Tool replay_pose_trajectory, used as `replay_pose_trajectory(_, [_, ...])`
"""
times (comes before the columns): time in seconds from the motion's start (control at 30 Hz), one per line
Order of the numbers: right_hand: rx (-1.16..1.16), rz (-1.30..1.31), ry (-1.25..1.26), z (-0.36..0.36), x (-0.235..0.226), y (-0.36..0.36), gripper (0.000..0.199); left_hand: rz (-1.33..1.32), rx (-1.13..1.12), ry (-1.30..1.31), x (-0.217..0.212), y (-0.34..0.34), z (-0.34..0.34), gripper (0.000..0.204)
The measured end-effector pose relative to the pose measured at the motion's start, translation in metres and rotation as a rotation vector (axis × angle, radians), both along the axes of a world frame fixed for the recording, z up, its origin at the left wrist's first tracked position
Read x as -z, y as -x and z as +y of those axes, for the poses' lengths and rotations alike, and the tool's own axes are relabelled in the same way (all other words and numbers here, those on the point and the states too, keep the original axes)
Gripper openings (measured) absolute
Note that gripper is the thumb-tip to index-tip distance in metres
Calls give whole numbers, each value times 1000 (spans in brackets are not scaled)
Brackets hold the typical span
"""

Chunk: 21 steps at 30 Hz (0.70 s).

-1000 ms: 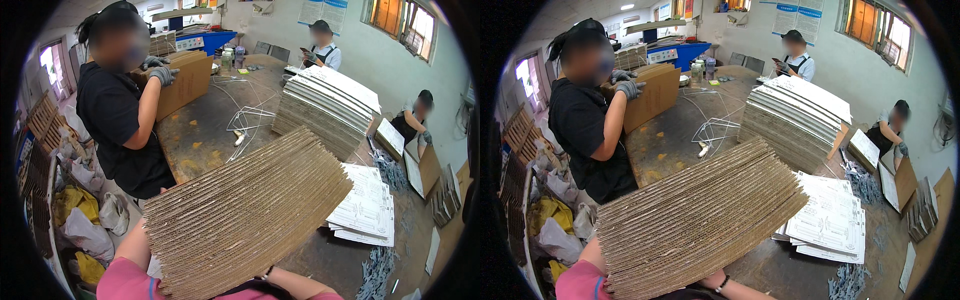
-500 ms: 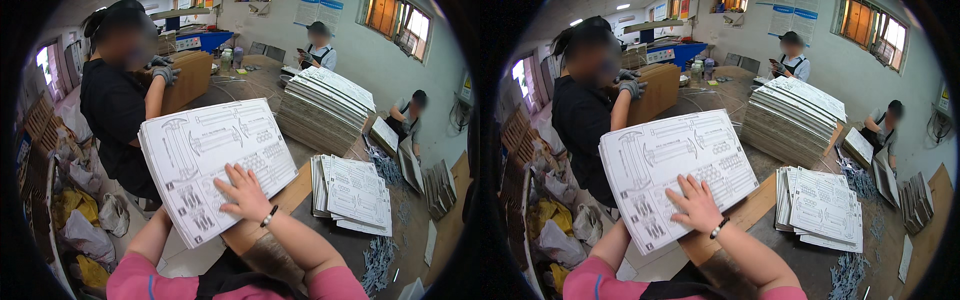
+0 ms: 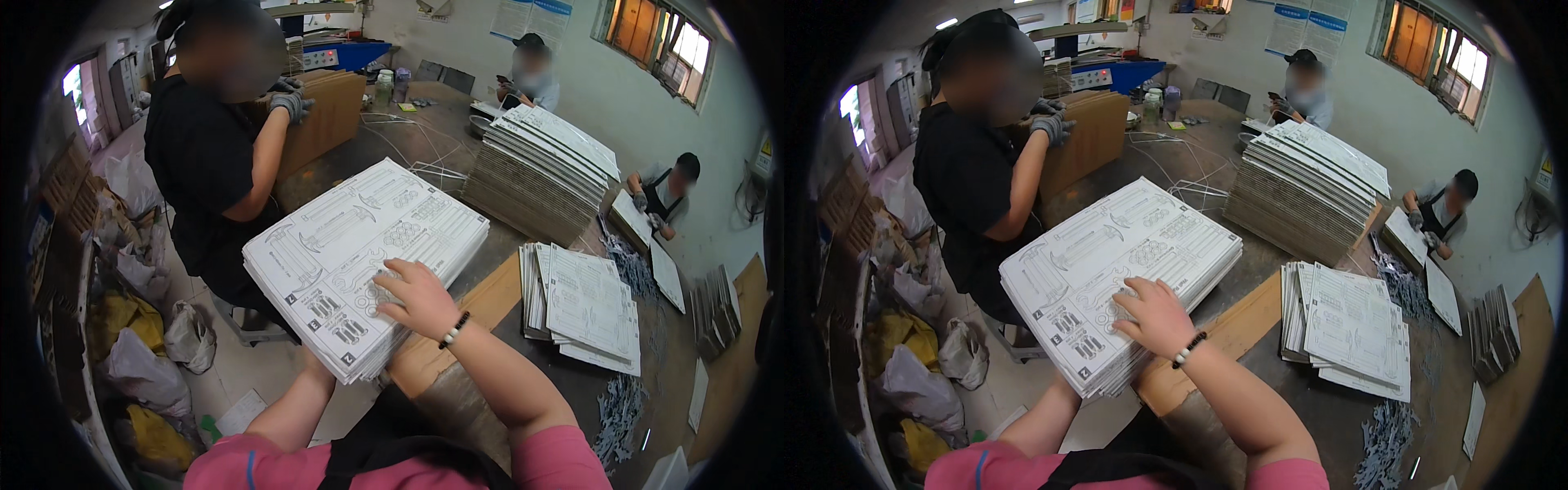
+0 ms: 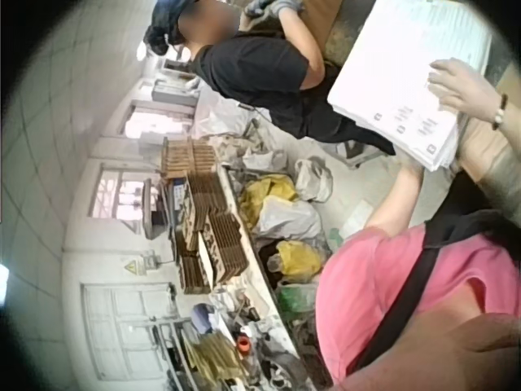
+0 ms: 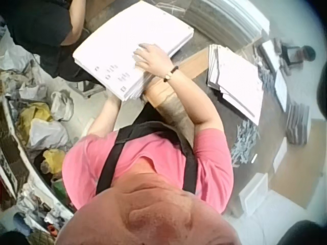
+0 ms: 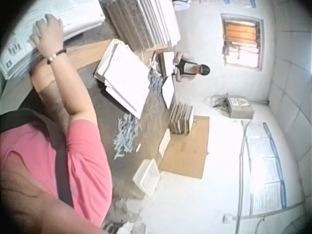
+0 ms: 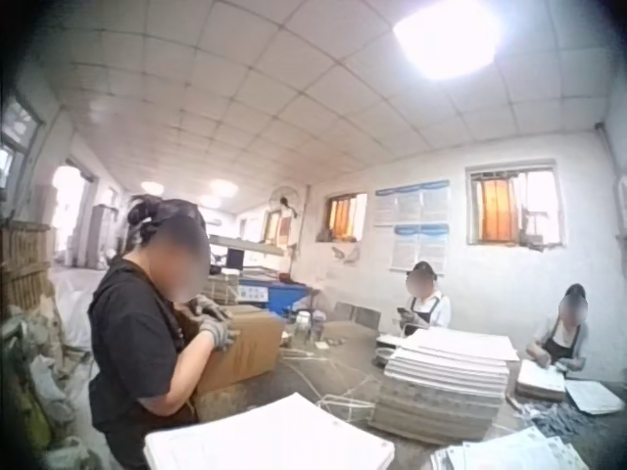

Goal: The person repeatedly marks printed paper sheets with a small tool, then stacks them. They occasionally lift and reposition stacks of paper and cardboard on the table.

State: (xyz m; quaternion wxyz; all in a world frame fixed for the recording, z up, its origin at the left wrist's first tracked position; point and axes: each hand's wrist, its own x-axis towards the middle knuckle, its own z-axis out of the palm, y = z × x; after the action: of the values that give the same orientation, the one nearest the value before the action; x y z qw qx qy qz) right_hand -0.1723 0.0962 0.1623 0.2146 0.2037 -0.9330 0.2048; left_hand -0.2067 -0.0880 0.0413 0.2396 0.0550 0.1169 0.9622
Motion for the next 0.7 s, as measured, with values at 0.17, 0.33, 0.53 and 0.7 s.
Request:
replay_pose_trajectory(0.17, [68, -115, 159, 13, -1, -102, 38, 40, -19, -55, -2, 18, 4, 53])
replay_pose_trajectory(0.33, [430, -235, 188, 44, 25, -216, 34, 259, -74, 56, -6, 41, 6, 52])
replay_pose_trajectory(0.53, [899, -403, 171, 58, 55, -320, 40, 267, -62, 223, 60, 67, -7, 49])
replay_pose_trajectory(0.7, [999, -517, 39, 52, 94, -362, 52, -372, -446, 855, 94, -1, -20, 33])
